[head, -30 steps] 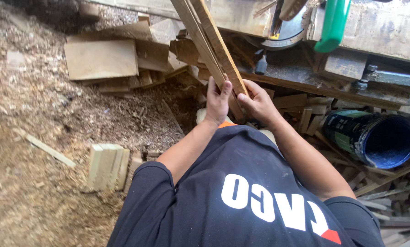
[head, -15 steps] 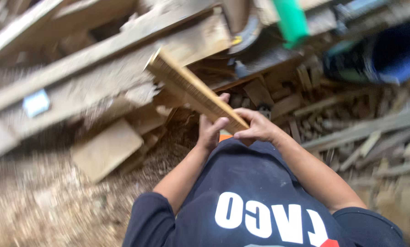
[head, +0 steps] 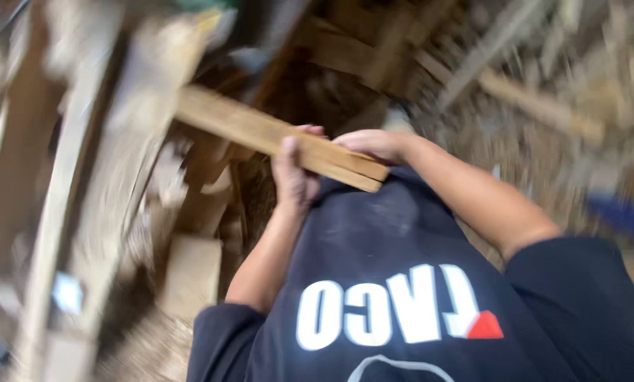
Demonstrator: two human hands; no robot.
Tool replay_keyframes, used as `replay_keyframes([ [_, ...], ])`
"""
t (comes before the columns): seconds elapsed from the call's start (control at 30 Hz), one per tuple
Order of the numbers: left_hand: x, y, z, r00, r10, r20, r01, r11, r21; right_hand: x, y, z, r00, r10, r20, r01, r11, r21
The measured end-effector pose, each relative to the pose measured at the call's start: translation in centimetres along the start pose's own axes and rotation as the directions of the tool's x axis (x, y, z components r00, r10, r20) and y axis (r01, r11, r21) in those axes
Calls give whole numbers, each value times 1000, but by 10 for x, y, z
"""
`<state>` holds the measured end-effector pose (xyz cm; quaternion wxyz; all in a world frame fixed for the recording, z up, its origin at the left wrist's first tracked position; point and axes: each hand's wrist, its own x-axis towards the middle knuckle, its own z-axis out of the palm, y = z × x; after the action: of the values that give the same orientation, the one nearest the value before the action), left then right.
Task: The person picks up wooden planks from a pile on the floor, places them on a circular saw table, and cuts them into shorter pieces. The cut pieces are set aside on the table or dropped back onto the floor pile. The process is repeated with several planks throughout the clip.
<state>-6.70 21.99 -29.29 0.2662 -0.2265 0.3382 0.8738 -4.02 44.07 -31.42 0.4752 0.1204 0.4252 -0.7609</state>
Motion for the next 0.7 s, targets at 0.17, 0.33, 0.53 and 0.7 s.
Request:
replay_keyframes([
  [0.17,0,-49,14,980,-198,11,198,980,38,-48,66,4,992,-35,123,-29,874,486],
  [0.33,14,-103,44,908,-404,113,377,904,201,-97,106,2,985,-74,-154,157,746,647],
  [0.53,20,-171,131,795,-569,210,463,793,395,-158,148,-24,906,-327,-267,407,506,761],
  [0.7,12,-242,220,655,-735,179,546,623,560,-207,176,-48,772,-357,-526,633,495,594],
])
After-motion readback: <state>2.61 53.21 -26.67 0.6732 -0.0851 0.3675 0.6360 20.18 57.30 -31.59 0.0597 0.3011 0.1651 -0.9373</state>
